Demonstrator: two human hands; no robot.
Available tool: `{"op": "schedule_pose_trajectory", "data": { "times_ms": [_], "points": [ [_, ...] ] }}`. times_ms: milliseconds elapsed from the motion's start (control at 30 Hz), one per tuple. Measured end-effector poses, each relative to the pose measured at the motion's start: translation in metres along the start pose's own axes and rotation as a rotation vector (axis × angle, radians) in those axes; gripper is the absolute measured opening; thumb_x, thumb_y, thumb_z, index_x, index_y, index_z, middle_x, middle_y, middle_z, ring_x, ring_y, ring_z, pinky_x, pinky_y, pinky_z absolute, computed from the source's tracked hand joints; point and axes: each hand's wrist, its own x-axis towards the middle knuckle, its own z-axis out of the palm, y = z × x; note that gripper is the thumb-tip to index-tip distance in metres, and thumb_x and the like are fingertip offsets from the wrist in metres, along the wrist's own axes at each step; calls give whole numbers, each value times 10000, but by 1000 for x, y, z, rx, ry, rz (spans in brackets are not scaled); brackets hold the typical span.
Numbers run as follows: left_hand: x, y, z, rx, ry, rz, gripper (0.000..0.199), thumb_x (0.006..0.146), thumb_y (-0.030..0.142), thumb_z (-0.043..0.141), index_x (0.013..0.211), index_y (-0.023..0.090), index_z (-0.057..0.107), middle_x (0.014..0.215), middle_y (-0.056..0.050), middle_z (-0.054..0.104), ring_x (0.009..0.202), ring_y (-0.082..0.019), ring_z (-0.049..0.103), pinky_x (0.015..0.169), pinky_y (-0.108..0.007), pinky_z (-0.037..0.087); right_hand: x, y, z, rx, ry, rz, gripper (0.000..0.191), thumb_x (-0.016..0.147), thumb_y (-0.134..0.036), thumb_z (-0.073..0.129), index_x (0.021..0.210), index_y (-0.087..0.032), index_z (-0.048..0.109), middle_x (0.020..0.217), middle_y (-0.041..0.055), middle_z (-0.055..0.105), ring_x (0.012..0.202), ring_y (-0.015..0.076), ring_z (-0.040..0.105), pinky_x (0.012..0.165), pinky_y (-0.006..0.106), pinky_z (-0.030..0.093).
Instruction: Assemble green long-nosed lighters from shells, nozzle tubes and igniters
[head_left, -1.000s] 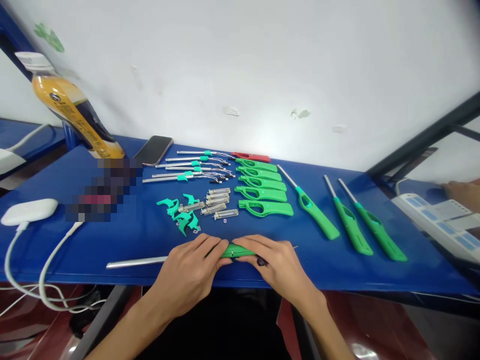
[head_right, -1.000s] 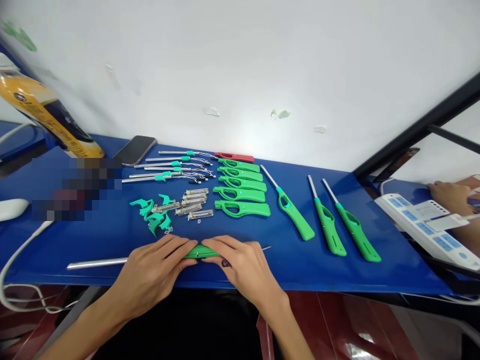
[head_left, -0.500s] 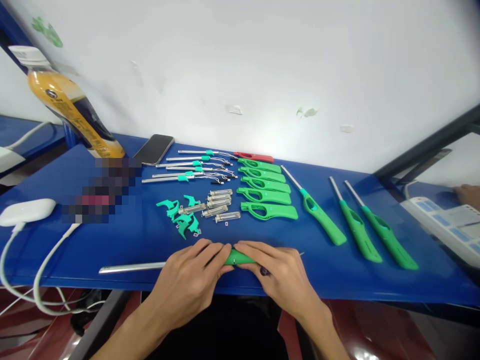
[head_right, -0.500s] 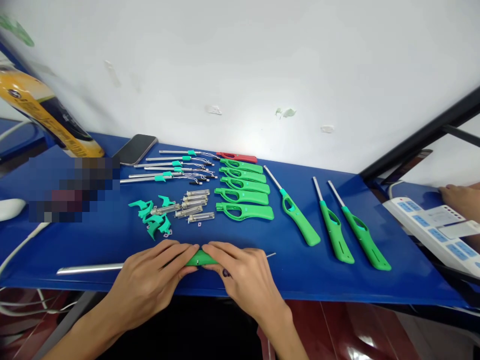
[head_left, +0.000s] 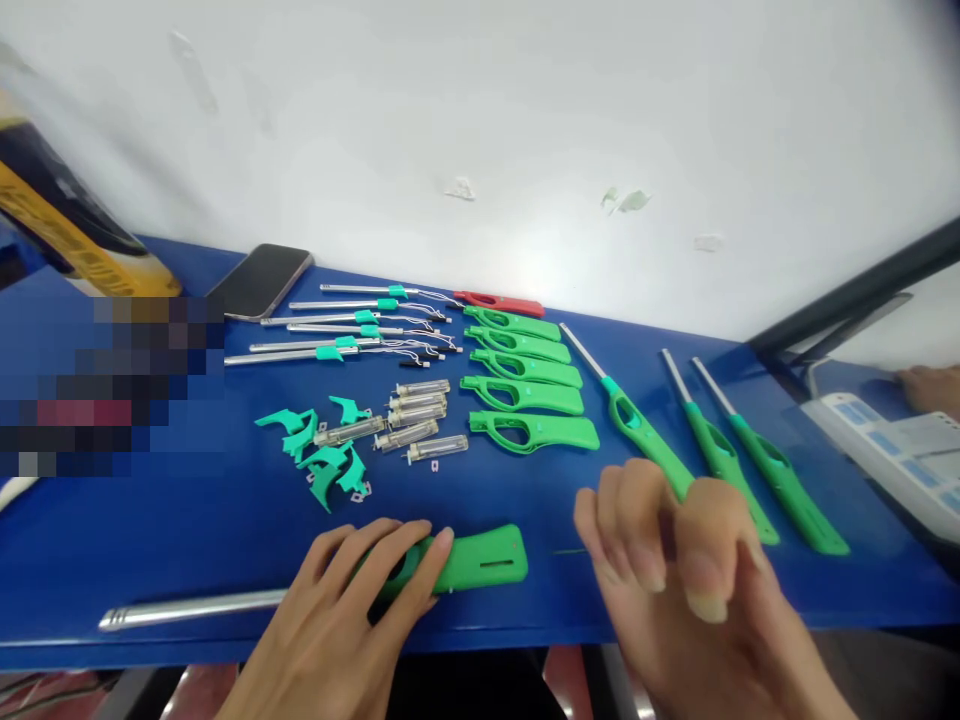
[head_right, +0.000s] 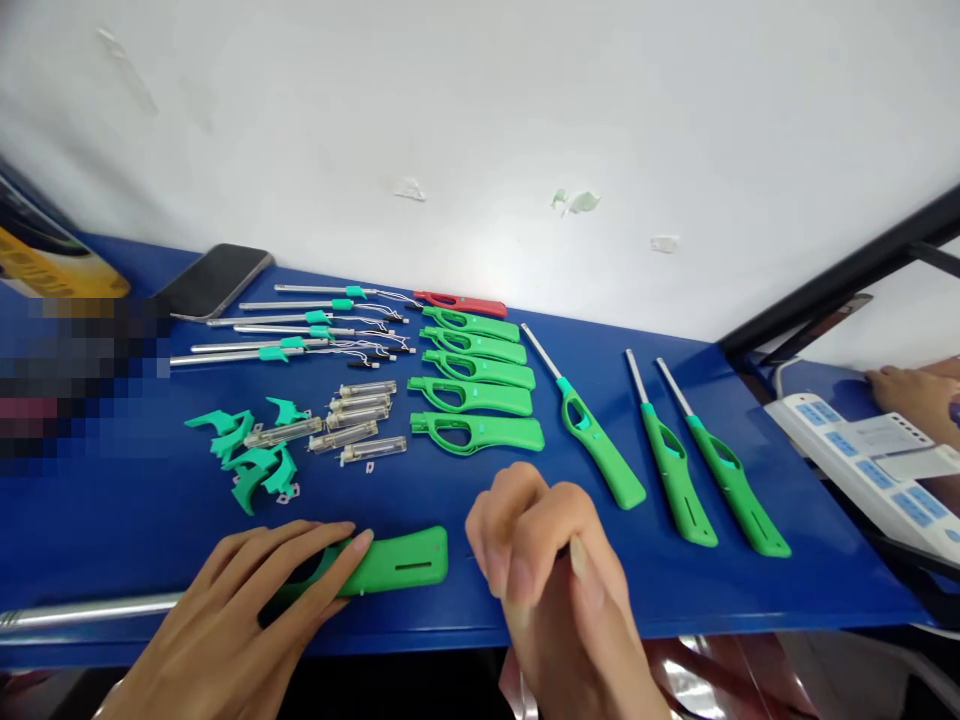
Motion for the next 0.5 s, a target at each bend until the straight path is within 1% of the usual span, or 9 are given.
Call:
{"op": "schedule_pose_trajectory", "data": {
  "times_ms": [100,167,267,367,500],
  "points": [
    [-4,0,1,-39,-49,-22,736,1007,9,501,1707,228,569,1519,-70,744,1375,-282,615,1166,-460,427,5,4,11,25,-19,-1,349,1221,-442,414,931,-286,531,782,-22,398,676,185,374,641,329,394],
    [-5,0,2,-54,-54,-32,771,982,17,524,1724,227,550,1529,-68,748,1387,-286,609,1183,-461,424,7,4,15,-22,-11,2,352,1216,-454,469,906,-288,494,756,-27,383,642,186,352,619,332,383],
    [-4,1,2,-81,-62,-29,780,972,32,553,1731,215,542,1541,-73,742,1404,-294,591,1193,-457,425,11,6,15,-116,-51,-24,367,1191,-466,559,883,-291,464,712,-33,377,607,188,361,590,331,407],
    [-3,2,1,-96,-70,-42,780,975,26,541,1732,213,540,1553,-73,732,1420,-295,578,1208,-459,416,13,10,14,-153,-98,-30,359,1200,-481,518,893,-299,473,692,-29,386,601,197,381,583,331,437],
    [-2,4,-1,-90,-64,-59,775,984,20,523,1733,219,534,1534,-74,735,1403,-290,589,1196,-459,427,11,12,14,-172,-80,-2,365,1198,-498,536,894,-301,492,694,-24,403,617,201,389,603,336,433]
  ]
}}
